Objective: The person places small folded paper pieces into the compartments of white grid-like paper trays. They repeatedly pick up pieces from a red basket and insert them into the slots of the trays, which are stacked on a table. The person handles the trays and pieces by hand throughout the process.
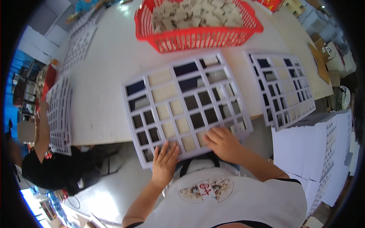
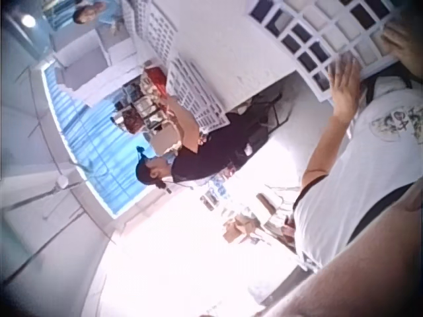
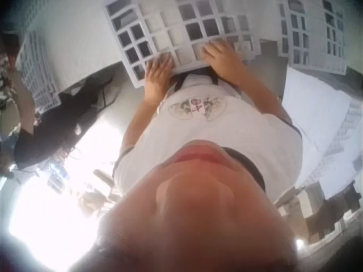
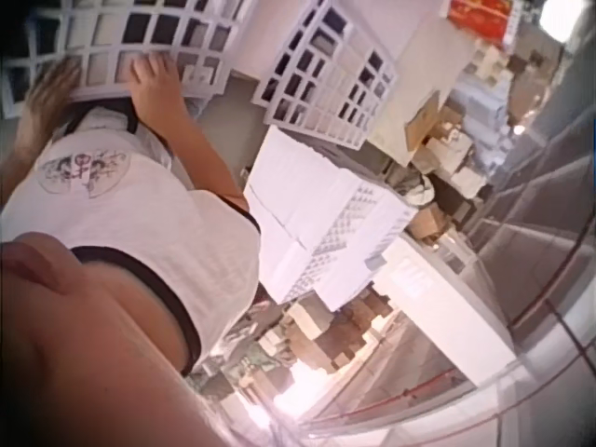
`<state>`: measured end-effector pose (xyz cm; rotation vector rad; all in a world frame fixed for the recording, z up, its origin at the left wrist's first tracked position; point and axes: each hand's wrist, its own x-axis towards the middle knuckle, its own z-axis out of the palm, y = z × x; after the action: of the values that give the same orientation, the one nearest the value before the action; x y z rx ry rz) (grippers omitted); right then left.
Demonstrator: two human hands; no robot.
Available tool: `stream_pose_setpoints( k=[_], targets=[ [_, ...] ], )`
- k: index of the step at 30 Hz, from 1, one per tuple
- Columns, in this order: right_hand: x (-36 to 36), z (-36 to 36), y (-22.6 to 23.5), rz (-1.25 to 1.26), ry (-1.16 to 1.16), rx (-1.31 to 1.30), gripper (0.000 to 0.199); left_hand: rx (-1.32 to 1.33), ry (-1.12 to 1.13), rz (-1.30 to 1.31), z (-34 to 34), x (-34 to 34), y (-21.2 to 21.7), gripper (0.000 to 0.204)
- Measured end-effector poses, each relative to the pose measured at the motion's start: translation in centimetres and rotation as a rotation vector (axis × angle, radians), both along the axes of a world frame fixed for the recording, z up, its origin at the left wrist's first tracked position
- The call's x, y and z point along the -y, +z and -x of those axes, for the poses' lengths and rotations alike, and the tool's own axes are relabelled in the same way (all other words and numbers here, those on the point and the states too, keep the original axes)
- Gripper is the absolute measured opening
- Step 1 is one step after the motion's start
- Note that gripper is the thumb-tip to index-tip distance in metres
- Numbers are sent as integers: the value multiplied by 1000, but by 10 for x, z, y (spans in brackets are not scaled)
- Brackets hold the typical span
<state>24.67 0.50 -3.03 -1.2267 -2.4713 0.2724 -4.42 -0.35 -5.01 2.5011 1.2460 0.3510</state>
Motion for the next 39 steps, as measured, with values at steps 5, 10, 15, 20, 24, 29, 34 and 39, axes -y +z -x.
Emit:
stream_pose_setpoints(
  k=[5,10,15,20,24,29,34,39],
  targets=[
    [-87,-41,39,-109,-32,-180,34,50,53,-81,7,-27,-5,45],
    [-288,-109,98,-417,-364,-235,24,119,46,-27,11,-41,-6,44],
    [-470,-130,75,-243,-385,288,57,97,93,22,8,-35,-4,46],
    [-522,-74,59,-13,-473,880,108,86,154,27,6,-30,-10,48],
    [-546,-83,35,-212,-624,942,103,85,178,-27,4,-32,-17,45],
    [-565,-97,22,-162,-543,890,88,92,183,-44,2,-36,-13,43],
    [-560,-96,18,-301,-561,830,74,100,187,-68,3,-37,-14,44],
    [-564,-97,29,-139,-543,648,67,91,185,-112,2,-36,-14,43]
  ],
)
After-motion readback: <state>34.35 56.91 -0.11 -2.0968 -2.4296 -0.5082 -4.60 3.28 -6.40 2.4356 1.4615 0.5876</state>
